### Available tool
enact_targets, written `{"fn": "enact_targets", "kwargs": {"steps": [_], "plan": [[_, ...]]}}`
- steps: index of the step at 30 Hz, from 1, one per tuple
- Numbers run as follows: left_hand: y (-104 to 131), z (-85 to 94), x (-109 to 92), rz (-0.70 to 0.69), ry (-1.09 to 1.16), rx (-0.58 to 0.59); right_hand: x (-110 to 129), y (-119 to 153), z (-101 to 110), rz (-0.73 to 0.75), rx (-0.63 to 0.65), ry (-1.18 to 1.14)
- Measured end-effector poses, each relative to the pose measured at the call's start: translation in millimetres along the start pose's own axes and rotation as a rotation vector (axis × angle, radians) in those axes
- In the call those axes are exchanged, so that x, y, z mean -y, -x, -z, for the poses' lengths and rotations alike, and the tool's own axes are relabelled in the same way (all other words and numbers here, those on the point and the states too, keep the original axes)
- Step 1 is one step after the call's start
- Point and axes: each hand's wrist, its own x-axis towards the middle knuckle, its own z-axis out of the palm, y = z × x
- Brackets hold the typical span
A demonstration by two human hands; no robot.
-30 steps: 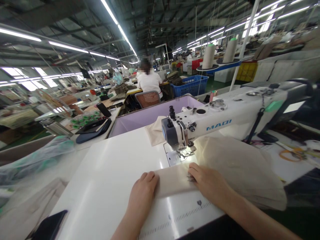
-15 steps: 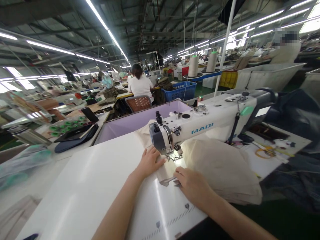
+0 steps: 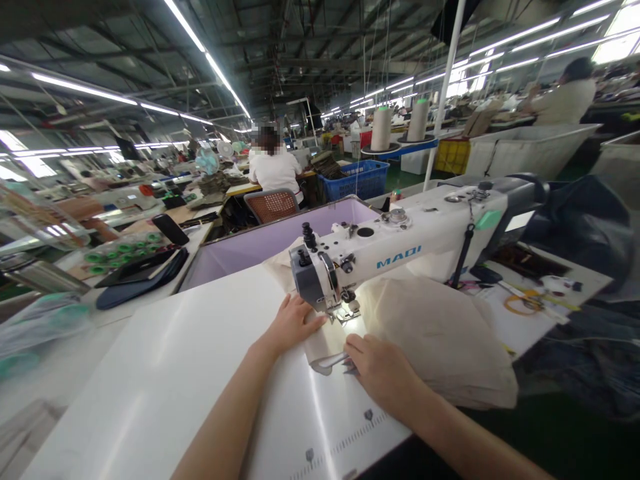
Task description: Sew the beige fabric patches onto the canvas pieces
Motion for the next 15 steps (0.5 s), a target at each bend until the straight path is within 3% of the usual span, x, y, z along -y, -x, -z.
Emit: {"fn": "enact_targets", "kwargs": {"steps": [15], "plan": [[-2.3,7.1,-1.6,-0.021,-0.086,0.017,-9.5,-11.6,2.4,0.122,-0.025,0.027]]}}
